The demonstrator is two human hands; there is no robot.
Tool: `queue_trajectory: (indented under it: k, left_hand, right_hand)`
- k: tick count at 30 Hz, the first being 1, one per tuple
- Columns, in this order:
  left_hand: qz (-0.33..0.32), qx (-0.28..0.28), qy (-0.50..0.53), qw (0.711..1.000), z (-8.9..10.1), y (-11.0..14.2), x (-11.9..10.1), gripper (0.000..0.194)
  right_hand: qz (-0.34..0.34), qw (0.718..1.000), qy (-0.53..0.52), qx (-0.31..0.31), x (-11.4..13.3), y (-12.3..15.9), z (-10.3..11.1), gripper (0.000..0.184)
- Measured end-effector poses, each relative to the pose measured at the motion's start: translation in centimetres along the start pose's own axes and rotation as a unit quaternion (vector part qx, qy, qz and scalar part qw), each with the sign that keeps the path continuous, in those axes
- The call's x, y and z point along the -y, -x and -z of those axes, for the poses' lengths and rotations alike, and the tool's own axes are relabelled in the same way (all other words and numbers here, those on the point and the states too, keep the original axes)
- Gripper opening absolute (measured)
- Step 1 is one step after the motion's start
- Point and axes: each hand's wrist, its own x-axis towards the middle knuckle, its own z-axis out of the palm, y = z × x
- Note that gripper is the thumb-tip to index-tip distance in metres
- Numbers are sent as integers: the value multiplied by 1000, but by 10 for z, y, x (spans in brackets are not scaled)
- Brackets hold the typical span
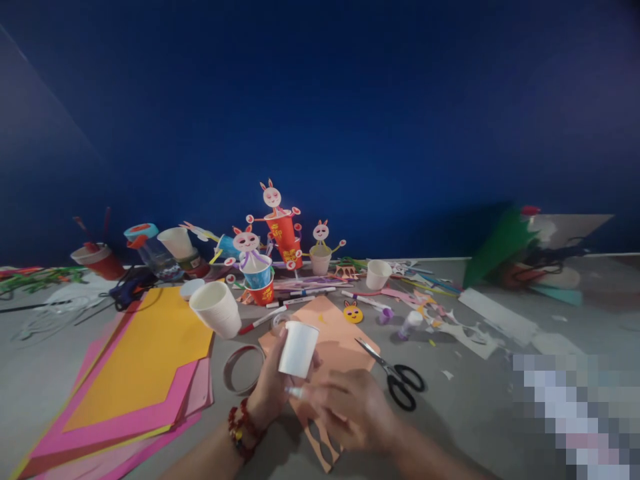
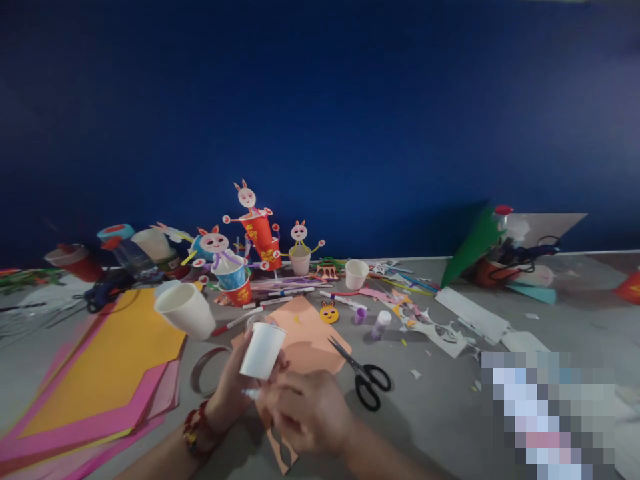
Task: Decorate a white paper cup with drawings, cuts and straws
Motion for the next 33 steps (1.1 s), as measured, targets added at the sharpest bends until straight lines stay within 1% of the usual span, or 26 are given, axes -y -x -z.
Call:
queue_trajectory:
  k: [2, 4, 5, 6, 8, 9, 10, 11, 12, 14, 16, 18, 22, 24, 27, 28, 31, 33]
  left_hand:
    - [-24, 2, 7, 1000, -1, 0, -1, 48]
    - [-38, -3, 16, 999, -2, 0, -1, 42]
    - [-37, -4, 17, 999, -2, 0, -1, 40]
    - [-31, -3, 16, 999, -2, 0, -2, 41]
    - [-8, 6, 10, 1000, -1, -1, -2, 47]
    - [4, 12, 7, 1000, -1, -1, -3, 51]
    - [11, 16, 8, 1000, -1, -1, -3, 53]
    - [9, 15, 14, 1000, -1, 0, -3, 51]
    - [4, 8, 25, 1000, -1, 0, -3, 48]
    - [-6, -14, 54, 998, -2, 0, -3, 38]
    - [-1, -32, 76, 997, -4, 0, -3, 33]
    - [6, -37, 81, 996, -4, -1, -3, 31]
    - [3, -45, 81, 996, -4, -2, -3, 27]
    - [9, -56, 85, 995, -3, -1, -3, 26]
    - [25, -70, 91, 993, -2, 0, -3, 26]
    - [27, -71, 90, 993, -2, 0, -3, 27]
    - [14, -71, 78, 994, -3, 0, -4, 25]
    - [9, -69, 75, 995, -3, 0, -4, 24]
  right_hand:
    - [-47, 998, 2, -53, -2, -2, 3, 32]
    - [-89, 993, 9, -76, -4, -4, 5, 29]
    - [-91, 993, 10, -69, -5, -3, 4, 28]
    - [-76, 996, 9, -51, -4, -3, 3, 28]
    - [-25, 1000, -2, -6, 0, -1, -1, 25]
    - [0, 1000, -9, 9, 2, 0, -2, 25]
    - [14, 1000, -16, 10, 3, 0, -3, 25]
    - [11, 1000, -19, -1, 3, 0, -2, 26]
    - [-7, 1000, -16, -22, 1, -1, 0, 27]
    - [-65, 996, -1, -68, -4, -4, 5, 28]
    - [-103, 991, 13, -90, -9, -5, 10, 29]
    - [-104, 991, 16, -86, -10, -5, 12, 30]
    - [-57, 998, 15, -34, -7, -5, 10, 31]
    - [-73, 996, 22, -40, -8, -5, 10, 29]
    - [-114, 990, 34, -81, -11, -5, 12, 27]
    - [-109, 990, 32, -78, -11, -4, 12, 28]
    - [-75, 996, 11, -41, -10, -4, 11, 29]
    - [-82, 995, 16, -47, -9, -4, 11, 29]
